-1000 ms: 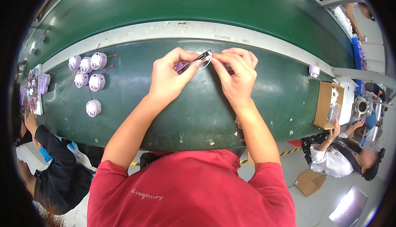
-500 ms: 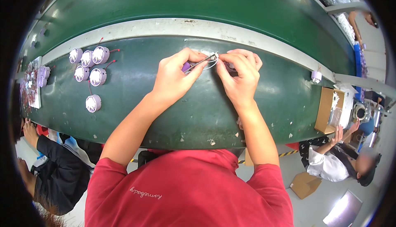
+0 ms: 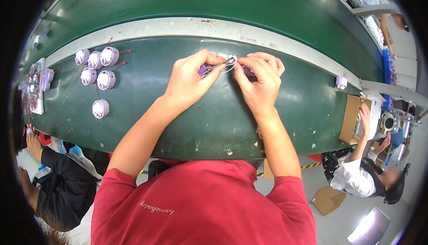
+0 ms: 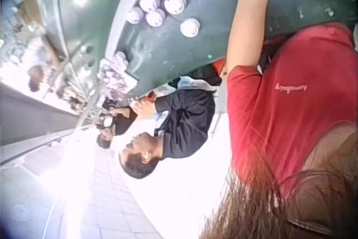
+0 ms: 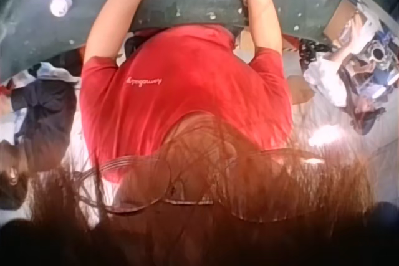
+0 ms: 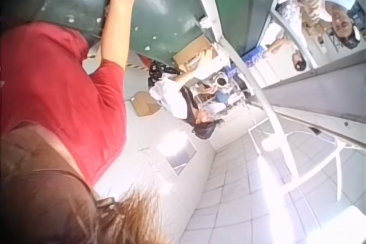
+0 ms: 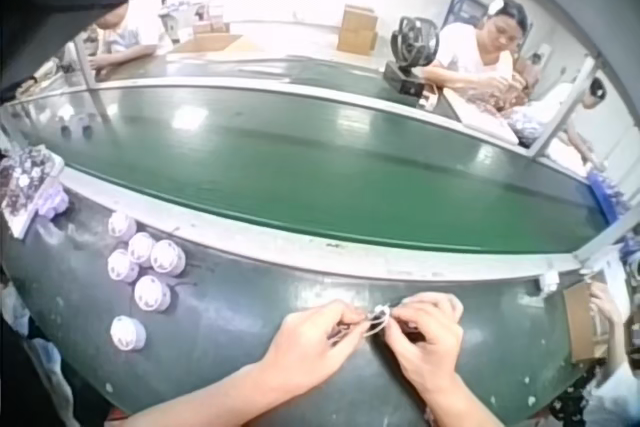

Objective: Assembling small electronic components on a factory production line.

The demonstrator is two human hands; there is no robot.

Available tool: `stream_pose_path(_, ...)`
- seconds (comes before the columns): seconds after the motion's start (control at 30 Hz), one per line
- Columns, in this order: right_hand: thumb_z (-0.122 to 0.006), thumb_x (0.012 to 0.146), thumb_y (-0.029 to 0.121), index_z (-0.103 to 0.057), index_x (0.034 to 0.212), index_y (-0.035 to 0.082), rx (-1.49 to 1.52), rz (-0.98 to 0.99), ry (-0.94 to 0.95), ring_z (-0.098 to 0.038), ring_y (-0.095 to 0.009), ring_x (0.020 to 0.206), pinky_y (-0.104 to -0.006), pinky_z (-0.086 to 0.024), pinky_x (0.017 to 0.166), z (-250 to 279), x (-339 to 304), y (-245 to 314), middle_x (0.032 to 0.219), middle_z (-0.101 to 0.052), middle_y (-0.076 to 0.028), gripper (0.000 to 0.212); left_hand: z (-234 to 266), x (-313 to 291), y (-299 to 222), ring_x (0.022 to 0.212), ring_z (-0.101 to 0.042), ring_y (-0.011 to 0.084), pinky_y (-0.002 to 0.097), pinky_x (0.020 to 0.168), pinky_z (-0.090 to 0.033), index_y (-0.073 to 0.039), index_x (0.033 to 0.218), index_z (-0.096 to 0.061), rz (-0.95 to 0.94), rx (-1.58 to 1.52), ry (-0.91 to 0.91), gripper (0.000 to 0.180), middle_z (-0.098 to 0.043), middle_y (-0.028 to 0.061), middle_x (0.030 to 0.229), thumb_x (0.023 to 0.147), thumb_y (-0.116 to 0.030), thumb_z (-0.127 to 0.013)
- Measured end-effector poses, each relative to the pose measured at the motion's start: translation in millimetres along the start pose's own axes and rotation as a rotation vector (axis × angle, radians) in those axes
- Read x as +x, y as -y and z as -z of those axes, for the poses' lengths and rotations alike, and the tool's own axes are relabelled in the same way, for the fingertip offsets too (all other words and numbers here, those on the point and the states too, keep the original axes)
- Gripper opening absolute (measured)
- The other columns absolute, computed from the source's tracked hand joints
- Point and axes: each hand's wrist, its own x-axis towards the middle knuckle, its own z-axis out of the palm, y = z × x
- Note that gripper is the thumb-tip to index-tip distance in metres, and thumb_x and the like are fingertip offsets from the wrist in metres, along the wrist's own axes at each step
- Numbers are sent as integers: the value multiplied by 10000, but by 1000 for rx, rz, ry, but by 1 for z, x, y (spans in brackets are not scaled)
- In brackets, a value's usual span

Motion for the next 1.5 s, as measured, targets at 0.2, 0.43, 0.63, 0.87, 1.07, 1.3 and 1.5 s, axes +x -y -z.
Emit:
stream_pose_path(0.2,-811,724,92,-725,832,107,-19,9,-2,-653,-187,931,-388,-351,957,1,1,2,816,-708,13,139,0,1,1,758,-691,281,366,663,-538,-18,919,-645,0,3,5,128,-720,114,872,875,-121,-706)
stream_pose_path(0.43,-814,722,89,-732,844,111,-29,9,2,-654,-187,944,-387,-340,971,1,2,0,821,-709,17,148,0,1,1,768,-696,282,363,674,-544,-16,920,-645,6,15,9,131,-724,115,880,875,-122,-707)
stream_pose_path(0.63,-816,716,85,-737,850,116,-30,18,3,-655,-185,946,-391,-338,973,1,1,-2,830,-707,16,158,0,1,-1,762,-697,282,361,673,-543,-14,923,-644,5,-9,1,132,-727,122,892,876,-120,-706)
stream_pose_path(0.87,-811,710,88,-726,829,114,-49,21,7,-656,-182,939,-394,-339,973,1,3,0,815,-699,14,149,2,0,-4,852,-721,208,306,750,-556,29,937,-652,87,19,36,133,-735,137,951,867,-55,-729)
stream_pose_path(1.07,-812,705,91,-718,809,115,-63,30,3,-658,-182,928,-395,-341,972,0,2,0,801,-692,12,143,2,0,-2,848,-721,204,307,744,-556,20,941,-658,79,10,39,135,-737,127,946,868,-69,-728)
stream_pose_path(1.3,-804,707,87,-709,805,116,-55,25,-1,-660,-182,930,-399,-343,966,0,1,1,799,-688,18,140,4,0,-3,834,-722,209,317,739,-562,5,942,-661,80,55,57,134,-735,124,939,863,-78,-732)
stream_pose_path(1.5,-802,708,91,-701,806,117,-63,24,3,-660,-182,928,-400,-345,960,0,4,1,798,-685,20,143,3,1,-3,812,-717,210,312,725,-558,4,943,-664,54,64,32,139,-735,120,927,860,-82,-736)
